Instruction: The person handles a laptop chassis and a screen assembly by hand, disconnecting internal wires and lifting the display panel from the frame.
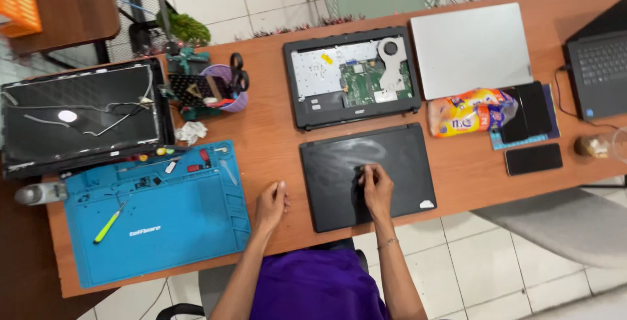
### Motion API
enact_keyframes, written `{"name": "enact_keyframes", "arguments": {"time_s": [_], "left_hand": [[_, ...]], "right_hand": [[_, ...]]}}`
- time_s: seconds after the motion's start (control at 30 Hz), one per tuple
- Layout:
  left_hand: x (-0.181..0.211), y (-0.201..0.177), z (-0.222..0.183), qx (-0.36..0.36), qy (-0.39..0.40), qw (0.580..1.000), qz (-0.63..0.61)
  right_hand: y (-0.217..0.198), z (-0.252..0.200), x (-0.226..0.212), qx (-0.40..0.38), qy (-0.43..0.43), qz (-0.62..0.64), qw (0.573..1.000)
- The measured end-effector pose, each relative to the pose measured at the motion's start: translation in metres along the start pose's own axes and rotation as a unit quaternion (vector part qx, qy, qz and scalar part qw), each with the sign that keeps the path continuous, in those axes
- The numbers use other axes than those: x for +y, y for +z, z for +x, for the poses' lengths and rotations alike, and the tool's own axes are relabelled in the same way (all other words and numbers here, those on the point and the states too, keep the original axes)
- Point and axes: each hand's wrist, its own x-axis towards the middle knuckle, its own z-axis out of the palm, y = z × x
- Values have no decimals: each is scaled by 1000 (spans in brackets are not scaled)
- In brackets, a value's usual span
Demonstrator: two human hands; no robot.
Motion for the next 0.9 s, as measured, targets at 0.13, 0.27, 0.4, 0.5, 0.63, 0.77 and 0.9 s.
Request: {"name": "enact_keyframes", "arguments": {"time_s": [0.13, 0.27, 0.4, 0.5, 0.63, 0.77, 0.9], "left_hand": [[20, -3, -14, 23, 41, 999, -7], [45, -9, -24, 55, 18, 998, -1], [72, -3, 0, 107, 190, 973, 72], [84, 1, 29, 95, 208, 968, 102], [101, 10, 83, 102, 219, 962, 125], [111, 18, 136, 125, 211, 954, 174], [103, 29, 175, 107, 152, 975, 125]], "right_hand": [[4, -4, -4, -32, -16, 13, 999], [4, -5, -20, -50, -7, 44, 998], [-5, 23, -40, -7, -46, -25, 999], [-21, 58, -46, 12, -72, 9, 997], [-44, 123, -41, 71, -195, -66, 976], [-60, 203, -25, 114, -250, -153, 949], [-63, 257, -7, 128, -268, -229, 927]]}}
